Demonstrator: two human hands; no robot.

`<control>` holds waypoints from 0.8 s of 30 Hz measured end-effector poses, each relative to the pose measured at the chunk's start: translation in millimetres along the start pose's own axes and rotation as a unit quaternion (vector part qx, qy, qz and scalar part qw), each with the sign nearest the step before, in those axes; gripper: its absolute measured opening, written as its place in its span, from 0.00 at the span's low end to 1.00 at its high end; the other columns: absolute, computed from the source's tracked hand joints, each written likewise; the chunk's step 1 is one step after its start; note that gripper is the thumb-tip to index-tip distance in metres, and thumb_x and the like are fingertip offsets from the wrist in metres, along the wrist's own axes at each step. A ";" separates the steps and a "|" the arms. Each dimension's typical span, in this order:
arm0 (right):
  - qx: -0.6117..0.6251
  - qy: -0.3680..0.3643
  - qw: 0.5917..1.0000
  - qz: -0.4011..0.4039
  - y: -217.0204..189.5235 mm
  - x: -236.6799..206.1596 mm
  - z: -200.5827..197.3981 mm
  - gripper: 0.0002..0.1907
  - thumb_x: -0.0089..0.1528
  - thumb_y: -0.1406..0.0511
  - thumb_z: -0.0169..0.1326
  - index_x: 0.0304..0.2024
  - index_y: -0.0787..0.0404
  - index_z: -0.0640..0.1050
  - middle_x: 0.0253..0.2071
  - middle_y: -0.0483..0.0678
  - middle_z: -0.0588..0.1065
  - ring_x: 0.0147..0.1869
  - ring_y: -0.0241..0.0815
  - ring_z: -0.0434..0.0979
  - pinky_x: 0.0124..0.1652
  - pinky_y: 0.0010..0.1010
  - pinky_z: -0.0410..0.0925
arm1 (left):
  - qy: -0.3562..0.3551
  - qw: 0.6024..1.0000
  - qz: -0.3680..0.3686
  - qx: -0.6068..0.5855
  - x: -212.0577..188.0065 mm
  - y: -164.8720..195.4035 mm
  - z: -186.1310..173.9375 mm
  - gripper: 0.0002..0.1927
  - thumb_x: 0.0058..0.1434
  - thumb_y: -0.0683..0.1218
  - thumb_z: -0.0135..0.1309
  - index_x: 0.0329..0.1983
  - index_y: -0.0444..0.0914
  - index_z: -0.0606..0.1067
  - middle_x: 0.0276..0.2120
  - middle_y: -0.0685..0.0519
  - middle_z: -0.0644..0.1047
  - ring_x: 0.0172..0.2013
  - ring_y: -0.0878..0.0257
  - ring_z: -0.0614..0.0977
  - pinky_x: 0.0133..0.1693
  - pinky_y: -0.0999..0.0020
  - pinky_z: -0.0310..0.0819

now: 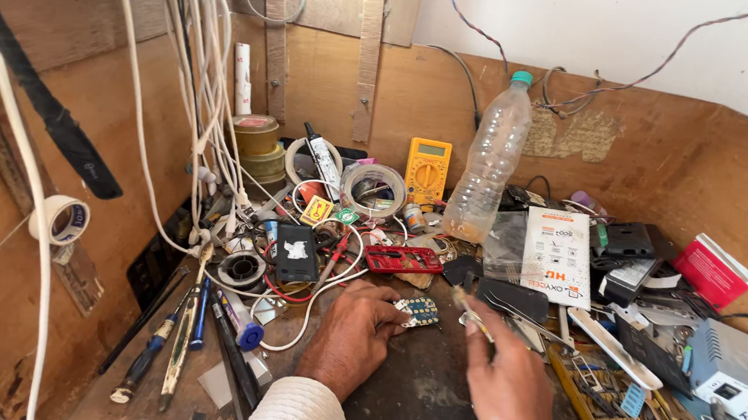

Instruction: The person disassembles a mobile phone at a cluttered workbench, prying off the cover and removing the battery, then uses a screwdriver and tweezers to work on the exposed internal board and components, handling small parts one at a time.

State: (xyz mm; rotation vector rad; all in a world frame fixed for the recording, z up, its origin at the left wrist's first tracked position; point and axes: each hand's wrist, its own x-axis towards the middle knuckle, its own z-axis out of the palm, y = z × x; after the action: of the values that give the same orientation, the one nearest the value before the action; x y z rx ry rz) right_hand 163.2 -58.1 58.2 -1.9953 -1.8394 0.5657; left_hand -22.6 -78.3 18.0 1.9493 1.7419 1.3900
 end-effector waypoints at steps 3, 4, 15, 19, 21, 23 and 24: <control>0.077 0.107 0.980 -0.147 6.5 -1.4 0.5 0.18 0.65 0.53 0.51 0.58 0.37 0.77 0.38 0.57 0.82 0.39 0.63 0.83 0.39 0.50 0.74 | 0.000 1.000 0.001 0.005 -1.4 2.1 -2.3 0.09 0.51 0.39 0.64 0.36 0.39 0.85 0.45 0.50 0.82 0.50 0.52 0.79 0.51 0.60 0.73; 0.068 0.106 0.981 -0.147 8.4 -1.8 1.0 0.19 0.65 0.53 0.50 0.58 0.37 0.77 0.37 0.58 0.82 0.40 0.63 0.83 0.40 0.50 0.74 | -0.001 1.000 0.014 0.012 -2.2 3.2 -2.7 0.09 0.51 0.38 0.63 0.36 0.39 0.85 0.46 0.50 0.82 0.50 0.52 0.79 0.51 0.60 0.73; 0.015 0.080 0.990 -0.111 6.2 -4.9 5.0 0.19 0.66 0.53 0.47 0.59 0.39 0.75 0.31 0.58 0.82 0.40 0.65 0.83 0.40 0.55 0.74 | 0.003 0.993 0.101 0.057 -5.2 9.4 -6.1 0.09 0.53 0.36 0.59 0.37 0.37 0.84 0.49 0.50 0.81 0.52 0.50 0.77 0.53 0.58 0.72; -0.011 0.076 0.992 -0.102 1.3 -8.2 0.5 0.23 0.66 0.52 0.48 0.66 0.33 0.73 0.26 0.59 0.81 0.35 0.63 0.83 0.38 0.53 0.74 | 0.000 0.994 0.095 0.049 -4.7 9.0 -5.1 0.09 0.53 0.36 0.59 0.37 0.37 0.85 0.49 0.50 0.81 0.52 0.51 0.77 0.53 0.58 0.72; -0.007 0.067 0.992 -0.105 -0.9 -9.4 -1.1 0.24 0.67 0.52 0.49 0.66 0.31 0.72 0.25 0.58 0.80 0.30 0.60 0.84 0.35 0.51 0.74 | -0.001 0.994 0.095 0.056 -4.6 8.2 -4.5 0.10 0.53 0.36 0.59 0.37 0.37 0.85 0.49 0.50 0.81 0.52 0.51 0.77 0.52 0.58 0.72; -0.021 0.049 0.992 -0.116 -2.3 -10.2 -0.8 0.23 0.68 0.52 0.49 0.66 0.30 0.72 0.23 0.56 0.80 0.26 0.57 0.83 0.33 0.49 0.74 | 0.007 0.993 0.101 0.055 -4.6 7.3 -3.7 0.10 0.53 0.35 0.59 0.36 0.37 0.85 0.49 0.50 0.81 0.52 0.51 0.78 0.52 0.58 0.72; -0.029 0.038 0.992 -0.121 -2.6 -10.4 0.2 0.23 0.68 0.52 0.48 0.66 0.29 0.72 0.22 0.56 0.80 0.24 0.55 0.83 0.32 0.48 0.74 | 0.010 0.993 0.103 0.055 -4.8 6.7 -3.6 0.10 0.52 0.35 0.58 0.36 0.37 0.85 0.49 0.50 0.82 0.51 0.51 0.78 0.52 0.58 0.73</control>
State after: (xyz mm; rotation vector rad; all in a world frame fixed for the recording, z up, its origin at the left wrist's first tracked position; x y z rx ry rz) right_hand 160.2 -68.3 59.9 -1.7665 -2.0307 0.3636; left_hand -20.0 -85.9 22.0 2.2367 1.7000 1.4072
